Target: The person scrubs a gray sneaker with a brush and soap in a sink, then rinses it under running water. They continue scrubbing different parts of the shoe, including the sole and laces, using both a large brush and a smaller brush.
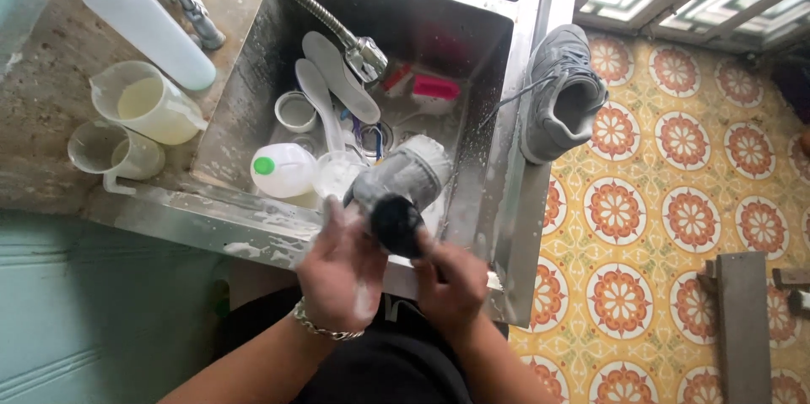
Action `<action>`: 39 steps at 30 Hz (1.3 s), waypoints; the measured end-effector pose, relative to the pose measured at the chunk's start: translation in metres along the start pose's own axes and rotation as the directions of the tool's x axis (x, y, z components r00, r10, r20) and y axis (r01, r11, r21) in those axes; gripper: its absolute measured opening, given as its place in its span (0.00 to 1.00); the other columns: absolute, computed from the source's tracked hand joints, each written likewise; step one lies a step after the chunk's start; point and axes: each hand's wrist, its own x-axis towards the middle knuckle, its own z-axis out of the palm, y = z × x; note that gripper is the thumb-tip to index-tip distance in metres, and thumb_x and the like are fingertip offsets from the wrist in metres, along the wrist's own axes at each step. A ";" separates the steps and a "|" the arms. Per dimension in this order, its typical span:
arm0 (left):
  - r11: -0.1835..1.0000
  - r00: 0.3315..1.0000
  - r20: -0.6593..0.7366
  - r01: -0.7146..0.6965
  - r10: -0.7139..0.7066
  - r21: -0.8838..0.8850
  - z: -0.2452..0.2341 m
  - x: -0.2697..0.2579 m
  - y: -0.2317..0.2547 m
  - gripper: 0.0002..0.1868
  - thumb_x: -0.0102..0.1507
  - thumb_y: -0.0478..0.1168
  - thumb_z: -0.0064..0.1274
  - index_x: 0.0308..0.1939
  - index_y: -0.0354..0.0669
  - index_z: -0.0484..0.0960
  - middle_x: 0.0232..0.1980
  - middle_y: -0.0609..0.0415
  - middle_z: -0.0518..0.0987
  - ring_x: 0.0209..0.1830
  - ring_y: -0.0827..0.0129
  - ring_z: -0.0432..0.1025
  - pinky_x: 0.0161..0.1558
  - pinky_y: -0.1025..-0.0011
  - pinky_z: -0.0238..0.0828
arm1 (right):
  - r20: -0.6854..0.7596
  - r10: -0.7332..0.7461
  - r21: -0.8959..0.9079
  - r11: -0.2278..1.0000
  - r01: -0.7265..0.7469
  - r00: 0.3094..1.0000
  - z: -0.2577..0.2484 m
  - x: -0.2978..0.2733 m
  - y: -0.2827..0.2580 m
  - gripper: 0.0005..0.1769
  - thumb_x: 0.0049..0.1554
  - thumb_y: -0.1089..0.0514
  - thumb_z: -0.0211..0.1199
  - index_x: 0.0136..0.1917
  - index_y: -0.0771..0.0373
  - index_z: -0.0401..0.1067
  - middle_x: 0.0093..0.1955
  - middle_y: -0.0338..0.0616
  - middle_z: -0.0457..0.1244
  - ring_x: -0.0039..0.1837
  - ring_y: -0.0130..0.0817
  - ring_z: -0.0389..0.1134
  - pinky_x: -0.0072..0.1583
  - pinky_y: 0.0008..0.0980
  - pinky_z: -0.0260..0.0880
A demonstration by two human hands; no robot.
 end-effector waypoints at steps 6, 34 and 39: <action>0.981 0.925 -0.328 0.193 -0.192 -0.032 0.016 -0.003 0.011 0.49 0.77 0.62 0.50 0.92 0.27 0.69 0.85 0.25 0.79 0.87 0.37 0.74 0.91 0.47 0.68 | -0.056 0.009 0.000 1.000 -0.009 0.998 0.004 -0.015 0.039 0.10 0.73 0.69 0.73 0.67 0.67 0.83 0.61 0.60 0.82 0.48 0.39 0.86 0.48 0.35 0.90; -0.451 0.673 0.578 -0.739 -0.462 0.500 -0.009 -0.020 0.019 0.20 0.82 0.53 0.64 0.64 0.39 0.87 0.45 0.48 0.85 0.44 0.49 0.77 0.54 0.52 0.70 | 0.926 0.350 0.363 -0.714 -0.599 0.144 0.029 -0.059 0.064 0.45 0.74 0.25 0.65 0.82 0.66 0.80 0.73 0.63 0.76 0.75 0.60 0.77 0.78 0.58 0.75; -0.148 0.734 0.656 -0.639 0.178 0.755 -0.027 -0.039 0.049 0.22 0.77 0.56 0.68 0.64 0.45 0.91 0.54 0.50 0.92 0.50 0.54 0.88 0.60 0.57 0.84 | 0.912 0.402 0.320 -0.571 -0.756 0.083 0.052 -0.024 0.034 0.42 0.74 0.28 0.67 0.82 0.65 0.79 0.66 0.58 0.73 0.66 0.54 0.73 0.67 0.51 0.71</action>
